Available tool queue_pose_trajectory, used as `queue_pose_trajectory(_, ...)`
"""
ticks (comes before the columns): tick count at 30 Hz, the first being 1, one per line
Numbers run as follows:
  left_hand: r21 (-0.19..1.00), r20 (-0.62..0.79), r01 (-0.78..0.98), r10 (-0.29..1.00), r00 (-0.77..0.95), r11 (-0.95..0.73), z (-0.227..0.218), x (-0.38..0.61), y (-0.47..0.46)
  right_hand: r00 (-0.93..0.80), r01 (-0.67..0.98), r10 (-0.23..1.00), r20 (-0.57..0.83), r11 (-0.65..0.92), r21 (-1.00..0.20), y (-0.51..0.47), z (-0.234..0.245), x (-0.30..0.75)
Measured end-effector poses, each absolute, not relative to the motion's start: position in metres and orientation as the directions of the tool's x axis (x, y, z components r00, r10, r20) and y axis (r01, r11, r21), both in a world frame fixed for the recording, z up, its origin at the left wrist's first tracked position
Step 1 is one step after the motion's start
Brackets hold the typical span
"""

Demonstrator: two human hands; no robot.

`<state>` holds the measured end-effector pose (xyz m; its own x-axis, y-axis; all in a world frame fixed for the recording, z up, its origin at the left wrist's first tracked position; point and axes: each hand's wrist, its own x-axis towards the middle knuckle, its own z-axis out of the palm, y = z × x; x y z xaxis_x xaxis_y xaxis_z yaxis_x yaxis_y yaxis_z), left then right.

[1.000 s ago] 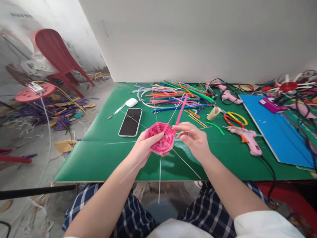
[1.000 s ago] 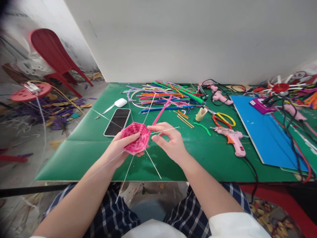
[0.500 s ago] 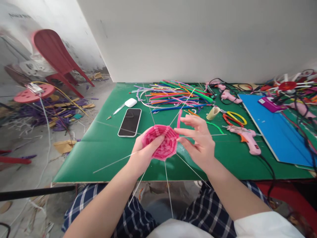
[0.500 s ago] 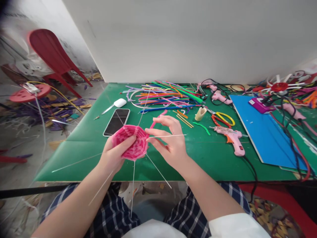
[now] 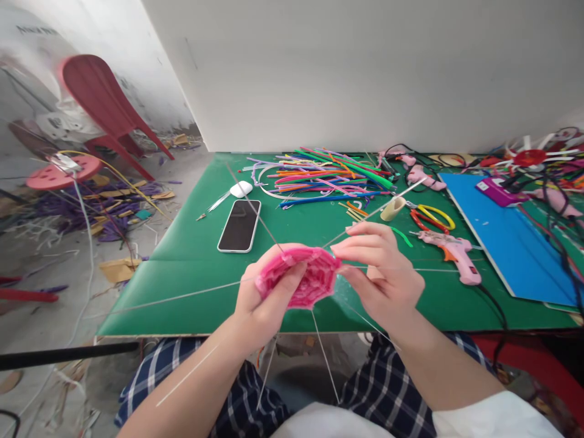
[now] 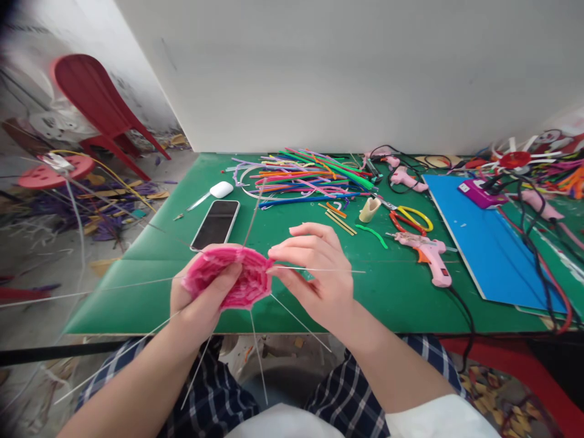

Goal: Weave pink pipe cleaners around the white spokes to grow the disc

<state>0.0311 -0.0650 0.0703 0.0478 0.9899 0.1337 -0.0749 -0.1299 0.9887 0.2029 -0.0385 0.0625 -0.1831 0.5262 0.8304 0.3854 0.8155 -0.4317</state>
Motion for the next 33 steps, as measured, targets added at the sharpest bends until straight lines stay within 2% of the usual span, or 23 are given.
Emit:
queue_pose_trajectory(3, 0.979, 0.201, -0.027, 0.979, 0.026, -0.201, 0.068, 0.033, -0.066, -0.196, 0.350, 0.526, 0.828, 0.826, -0.442, -0.040, 0.064, 0.202)
queue_pose_trajectory(8, 0.916, 0.394, -0.024, 0.912, -0.114, -0.399, 0.055, 0.041, -0.066, -0.183, 0.293, 0.513, 0.839, 0.843, -0.451, -0.041, 0.068, 0.199)
queue_pose_trajectory(14, 0.899, 0.431, -0.006, 0.887, -0.165, -0.438, 0.054, 0.048, -0.066, -0.160, 0.226, 0.589, 0.792, 0.803, -0.552, -0.041, 0.067, 0.195)
queue_pose_trajectory(18, 0.906, 0.399, -0.078, 0.901, -0.172, -0.416, 0.056, 0.049, -0.065, -0.138, 0.162, 0.675, 0.725, 0.738, -0.656, -0.041, 0.064, 0.195)
queue_pose_trajectory(22, 0.938, 0.264, -0.180, 0.948, -0.177, -0.295, 0.052, 0.046, -0.061, -0.154, 0.103, 0.770, 0.619, 0.636, -0.765, -0.039, 0.062, 0.197)
queue_pose_trajectory(28, 0.935, 0.112, -0.312, 0.975, -0.192, -0.169, 0.046, 0.043, -0.050, -0.208, 0.019, 0.910, 0.360, 0.372, -0.928, -0.032, 0.058, 0.200)
queue_pose_trajectory(33, 0.913, 0.069, -0.380, 0.975, -0.212, -0.147, 0.044, 0.042, -0.044, -0.246, -0.017, 0.950, 0.193, 0.195, -0.981, -0.028, 0.054, 0.199)
